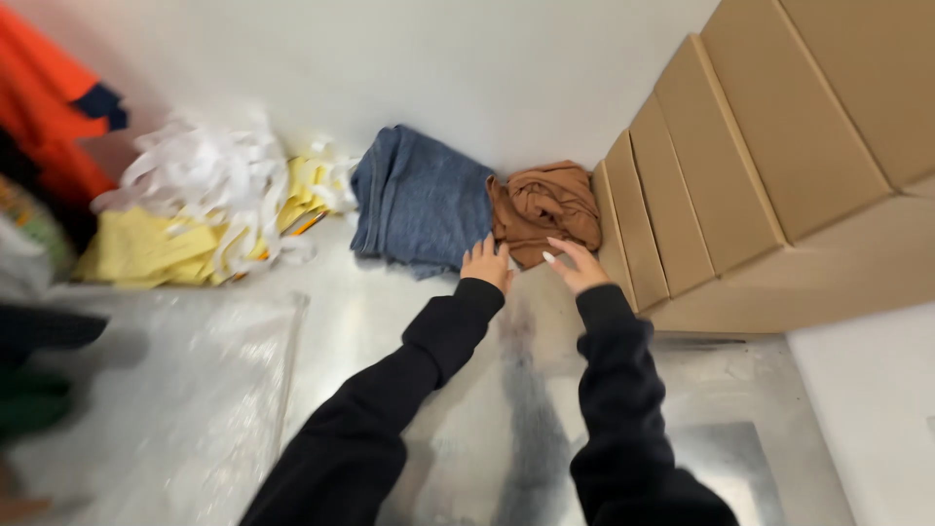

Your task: The person removes a pair of jeans from a hanger, folds them by hand, and places them on a metal table. They repeat this process with a brown shirt and another pair of jeans, stacking the folded items neatly on the table.

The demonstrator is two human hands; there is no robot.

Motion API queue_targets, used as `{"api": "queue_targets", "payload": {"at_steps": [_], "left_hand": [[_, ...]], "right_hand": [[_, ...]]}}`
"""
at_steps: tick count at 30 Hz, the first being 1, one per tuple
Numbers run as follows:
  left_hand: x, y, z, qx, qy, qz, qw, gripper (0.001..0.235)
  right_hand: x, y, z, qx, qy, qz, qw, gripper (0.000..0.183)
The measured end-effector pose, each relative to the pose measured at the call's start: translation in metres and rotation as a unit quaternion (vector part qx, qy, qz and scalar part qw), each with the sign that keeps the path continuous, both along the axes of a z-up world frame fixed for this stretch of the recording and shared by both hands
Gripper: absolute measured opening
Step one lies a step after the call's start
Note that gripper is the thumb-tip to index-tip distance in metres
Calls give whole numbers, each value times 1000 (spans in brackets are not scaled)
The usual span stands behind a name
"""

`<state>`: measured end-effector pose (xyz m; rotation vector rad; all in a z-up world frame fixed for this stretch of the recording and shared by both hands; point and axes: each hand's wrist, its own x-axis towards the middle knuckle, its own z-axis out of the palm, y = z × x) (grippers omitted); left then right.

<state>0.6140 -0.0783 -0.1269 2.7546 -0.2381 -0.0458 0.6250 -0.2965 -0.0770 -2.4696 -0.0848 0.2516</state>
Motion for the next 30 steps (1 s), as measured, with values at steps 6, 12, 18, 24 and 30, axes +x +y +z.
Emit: {"api": "queue_targets", "payload": {"at_steps": [6,12,18,24,30], "left_hand": [[-137,58,85,-212,66,86,971,49],[-278,93,154,-408,42,166,897,35],[-380,121,214,-491,-98,200,842,29],[-493,152,220,-569,-202,217,767,19],[-623,181,227,-617,-209,339,679,19]], "right_hand": [[-198,62,128,164,-79,-73,981,40],[-308,117,197,326,-238,-67,912,20],[-398,134,234,400,-431,-39,808,14],[-476,153,233,550,-337,-81,760,18],[-544,179,191,616,-195,-116,754,17]]}}
